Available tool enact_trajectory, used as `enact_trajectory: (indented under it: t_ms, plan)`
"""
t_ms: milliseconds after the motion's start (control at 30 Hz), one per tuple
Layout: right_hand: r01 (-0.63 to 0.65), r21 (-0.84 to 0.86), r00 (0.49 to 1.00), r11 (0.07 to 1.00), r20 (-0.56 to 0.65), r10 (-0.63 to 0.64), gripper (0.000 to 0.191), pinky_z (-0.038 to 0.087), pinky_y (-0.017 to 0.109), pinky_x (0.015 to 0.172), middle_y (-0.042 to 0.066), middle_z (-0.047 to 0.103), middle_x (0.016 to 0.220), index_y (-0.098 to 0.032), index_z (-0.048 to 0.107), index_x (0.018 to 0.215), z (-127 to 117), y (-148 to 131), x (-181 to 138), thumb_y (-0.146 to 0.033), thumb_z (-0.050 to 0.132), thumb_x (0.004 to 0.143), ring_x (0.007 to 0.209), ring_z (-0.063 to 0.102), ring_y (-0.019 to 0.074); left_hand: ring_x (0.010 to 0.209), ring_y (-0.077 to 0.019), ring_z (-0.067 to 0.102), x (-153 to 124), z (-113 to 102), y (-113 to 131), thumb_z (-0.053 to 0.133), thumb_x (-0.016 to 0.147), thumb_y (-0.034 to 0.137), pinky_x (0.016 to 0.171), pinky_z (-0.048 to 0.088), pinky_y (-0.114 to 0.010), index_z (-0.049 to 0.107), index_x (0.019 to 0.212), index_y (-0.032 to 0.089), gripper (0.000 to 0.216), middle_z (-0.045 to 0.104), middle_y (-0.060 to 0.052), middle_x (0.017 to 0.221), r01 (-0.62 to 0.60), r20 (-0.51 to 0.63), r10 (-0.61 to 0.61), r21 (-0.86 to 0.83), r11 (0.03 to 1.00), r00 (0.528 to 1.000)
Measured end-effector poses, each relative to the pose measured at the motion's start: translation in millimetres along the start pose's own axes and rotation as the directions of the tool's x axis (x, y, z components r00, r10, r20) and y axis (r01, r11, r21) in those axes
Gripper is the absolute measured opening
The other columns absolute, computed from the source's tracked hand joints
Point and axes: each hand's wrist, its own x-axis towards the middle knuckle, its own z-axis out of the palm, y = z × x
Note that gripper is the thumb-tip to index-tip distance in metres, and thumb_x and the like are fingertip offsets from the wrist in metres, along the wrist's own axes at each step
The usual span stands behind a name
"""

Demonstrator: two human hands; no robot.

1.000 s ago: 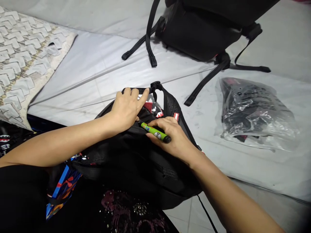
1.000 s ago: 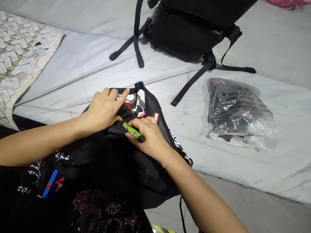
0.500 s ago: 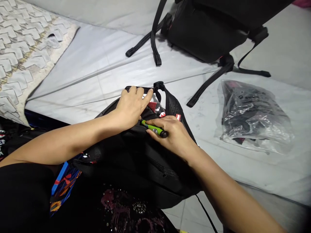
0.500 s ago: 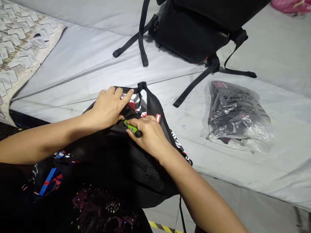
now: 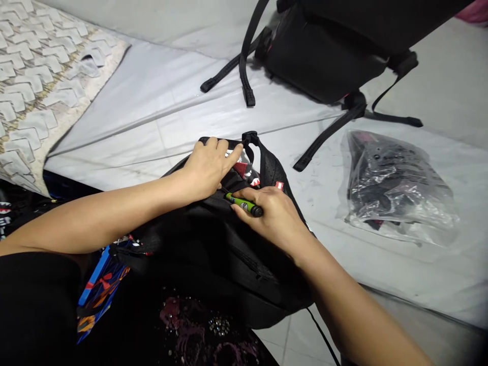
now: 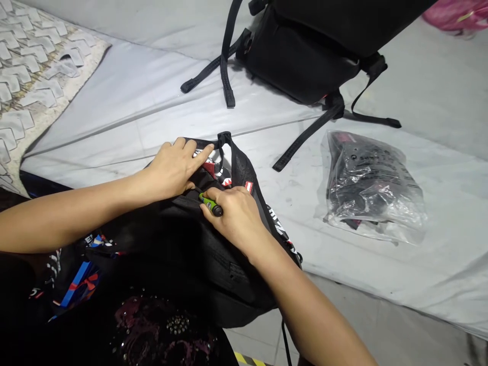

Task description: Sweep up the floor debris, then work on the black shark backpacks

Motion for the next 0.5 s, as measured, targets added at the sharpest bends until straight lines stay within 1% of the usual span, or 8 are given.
enact_trajectory:
  t_ms: [100, 133, 200, 267, 333, 367, 433, 500]
  plan:
    - [0.023, 0.134, 0.997, 0.991, -0.077, -0.013, 0.013, 0.048, 0.037, 0.082, 0.002, 0.078, 0.091, -0.02, 0.073, 0.1, 8, -4, -1, -0.022, 0.072, 0.087, 0.075, 0.071, 0.0204, 0.126, -0.0355, 0.042, -3, -5, -19, 0.074, 0.077, 0.041, 0.097, 0.044, -0.041, -0.001, 0.16, 0.027, 0.113, 0.038, -0.018, 0.149, -0.108, 0.108, 0.11, -0.028, 0.994, 0.988]
    - [0.046, 0.176, 0.993, 0.983, -0.119, -0.025, 0.012, 0.047, 0.037, 0.083, 0.002, 0.078, 0.09, -0.02, 0.073, 0.099, 13, -6, -2, -0.022, 0.072, 0.087, 0.075, 0.071, 0.0199, 0.127, -0.0359, 0.042, -5, -5, -25, 0.077, 0.075, 0.04, 0.097, 0.044, -0.041, -0.006, 0.16, 0.028, 0.119, 0.036, -0.018, 0.151, -0.12, 0.136, 0.123, -0.027, 0.992, 0.983]
    - [0.1, 0.22, 0.977, 0.97, -0.206, -0.054, 0.01, 0.046, 0.037, 0.083, 0.002, 0.078, 0.089, -0.02, 0.072, 0.096, 24, -12, -4, -0.024, 0.072, 0.087, 0.074, 0.071, 0.0199, 0.129, -0.0369, 0.04, -10, -3, -31, 0.08, 0.071, 0.039, 0.098, 0.045, -0.042, -0.014, 0.159, 0.028, 0.129, 0.029, -0.019, 0.156, -0.11, 0.16, 0.109, -0.003, 0.994, 0.981]
    - [0.156, 0.235, 0.962, 0.959, -0.257, -0.094, 0.009, 0.044, 0.037, 0.082, 0.003, 0.077, 0.088, -0.019, 0.07, 0.094, 34, -18, -7, -0.025, 0.07, 0.088, 0.076, 0.071, 0.0204, 0.132, -0.0376, 0.038, -15, 2, -32, 0.083, 0.068, 0.039, 0.097, 0.047, -0.042, -0.018, 0.157, 0.027, 0.135, 0.021, -0.02, 0.159, -0.083, 0.143, 0.078, 0.029, 0.996, 0.987]
    - [0.201, 0.227, 0.952, 0.953, -0.274, -0.136, 0.008, 0.043, 0.037, 0.082, 0.004, 0.077, 0.087, -0.018, 0.069, 0.094, 39, -23, -10, -0.024, 0.066, 0.09, 0.078, 0.071, 0.0207, 0.132, -0.0378, 0.037, -18, 9, -30, 0.084, 0.067, 0.039, 0.095, 0.05, -0.042, -0.019, 0.157, 0.028, 0.138, 0.017, -0.02, 0.161, -0.04, 0.109, 0.033, 0.056, 0.998, 0.993]
    - [0.213, 0.217, 0.949, 0.953, -0.276, -0.149, 0.008, 0.043, 0.037, 0.082, 0.004, 0.077, 0.088, -0.018, 0.069, 0.094, 39, -24, -11, -0.024, 0.065, 0.09, 0.079, 0.071, 0.0209, 0.131, -0.0376, 0.038, -20, 11, -29, 0.085, 0.067, 0.038, 0.094, 0.05, -0.042, -0.019, 0.157, 0.028, 0.137, 0.018, -0.02, 0.16, -0.017, 0.095, 0.011, 0.066, 0.998, 0.995]
    - [0.209, 0.193, 0.949, 0.959, -0.277, -0.151, 0.006, 0.043, 0.036, 0.083, 0.004, 0.077, 0.088, -0.019, 0.069, 0.093, 39, -25, -12, -0.023, 0.066, 0.089, 0.08, 0.071, 0.0211, 0.127, -0.0358, 0.042, -22, 16, -29, 0.082, 0.071, 0.032, 0.092, 0.051, -0.041, -0.018, 0.157, 0.027, 0.132, 0.024, -0.02, 0.157, 0.004, 0.071, -0.009, 0.071, 0.997, 0.997]
    - [0.183, 0.171, 0.95, 0.968, -0.285, -0.129, 0.007, 0.043, 0.036, 0.084, 0.004, 0.077, 0.089, -0.019, 0.07, 0.093, 39, -25, -11, -0.024, 0.069, 0.088, 0.081, 0.071, 0.0214, 0.126, -0.0335, 0.044, -25, 19, -33, 0.074, 0.077, 0.025, 0.092, 0.051, -0.039, -0.017, 0.158, 0.028, 0.121, 0.03, -0.018, 0.155, -0.029, 0.052, 0.027, 0.047, 0.998, 0.998]
